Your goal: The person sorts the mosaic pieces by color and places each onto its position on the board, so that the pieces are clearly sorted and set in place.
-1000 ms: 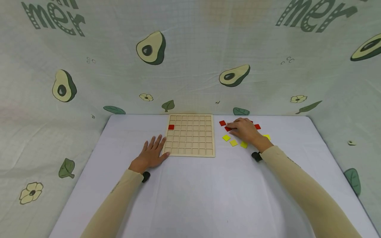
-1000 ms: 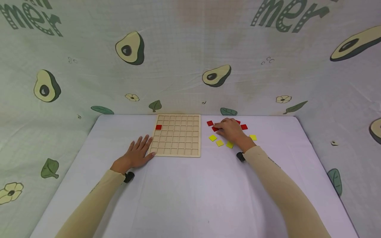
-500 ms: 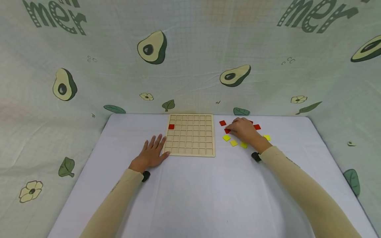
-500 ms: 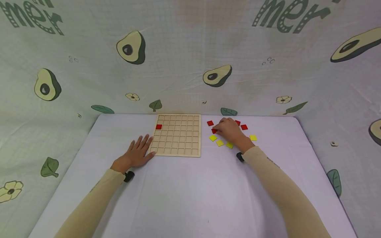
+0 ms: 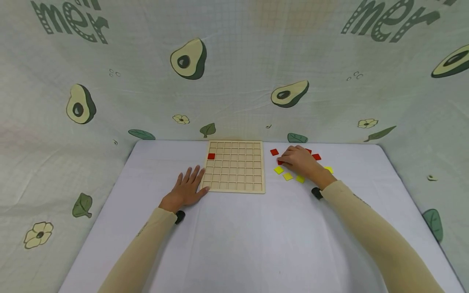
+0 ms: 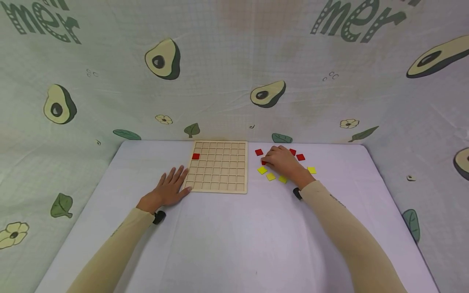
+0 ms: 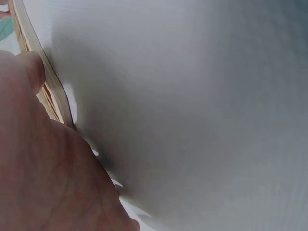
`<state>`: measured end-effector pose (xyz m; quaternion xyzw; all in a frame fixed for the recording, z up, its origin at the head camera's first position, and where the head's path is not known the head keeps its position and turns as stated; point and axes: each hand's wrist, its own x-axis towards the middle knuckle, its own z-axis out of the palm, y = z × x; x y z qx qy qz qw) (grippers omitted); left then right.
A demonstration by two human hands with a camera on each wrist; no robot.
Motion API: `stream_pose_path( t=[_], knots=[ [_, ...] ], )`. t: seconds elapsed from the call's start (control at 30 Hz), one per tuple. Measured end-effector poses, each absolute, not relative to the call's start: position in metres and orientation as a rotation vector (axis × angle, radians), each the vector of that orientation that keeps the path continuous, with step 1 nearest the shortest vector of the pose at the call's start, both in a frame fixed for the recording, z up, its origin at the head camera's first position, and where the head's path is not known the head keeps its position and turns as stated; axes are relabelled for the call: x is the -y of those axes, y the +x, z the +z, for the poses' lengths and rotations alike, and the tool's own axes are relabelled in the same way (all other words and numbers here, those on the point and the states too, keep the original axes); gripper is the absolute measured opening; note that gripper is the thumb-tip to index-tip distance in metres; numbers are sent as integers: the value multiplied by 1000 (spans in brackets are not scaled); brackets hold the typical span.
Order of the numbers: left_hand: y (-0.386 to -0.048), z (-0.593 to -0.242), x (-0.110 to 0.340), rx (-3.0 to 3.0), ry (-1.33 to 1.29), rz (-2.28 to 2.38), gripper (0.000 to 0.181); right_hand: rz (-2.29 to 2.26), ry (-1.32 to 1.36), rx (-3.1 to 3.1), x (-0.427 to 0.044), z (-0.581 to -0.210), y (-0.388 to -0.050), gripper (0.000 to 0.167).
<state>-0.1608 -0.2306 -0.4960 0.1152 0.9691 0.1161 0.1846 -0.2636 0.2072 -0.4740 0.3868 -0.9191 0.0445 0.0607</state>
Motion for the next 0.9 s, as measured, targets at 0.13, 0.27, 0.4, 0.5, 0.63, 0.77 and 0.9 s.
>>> stream_pose_path(
  t=[0.13, 0.27, 0.4, 0.5, 0.63, 0.77, 0.9],
  knots=[
    [-162, -500, 231, -2738, 319, 324, 85, 179, 1179, 2755, -208, -474, -263, 30],
    [-162, -500, 230, -2743, 309, 306, 84, 220, 1172, 2739, -207, -475, -262, 29],
    [-160, -494, 226, -2726, 292, 280, 84, 245, 1170, 2709, -205, -474, -261, 30],
    [-159, -489, 225, -2716, 282, 274, 84, 276, 1179, 2671, -203, -472, -260, 29],
    [-159, -488, 224, -2720, 280, 265, 83, 320, 1203, 2610, -198, -467, -258, 30],
    [-160, -489, 224, -2717, 277, 251, 84, 346, 1233, 2550, -192, -463, -256, 31],
    [-159, -487, 223, -2718, 279, 269, 82, 363, 1264, 2488, -186, -461, -256, 33]
  ],
)
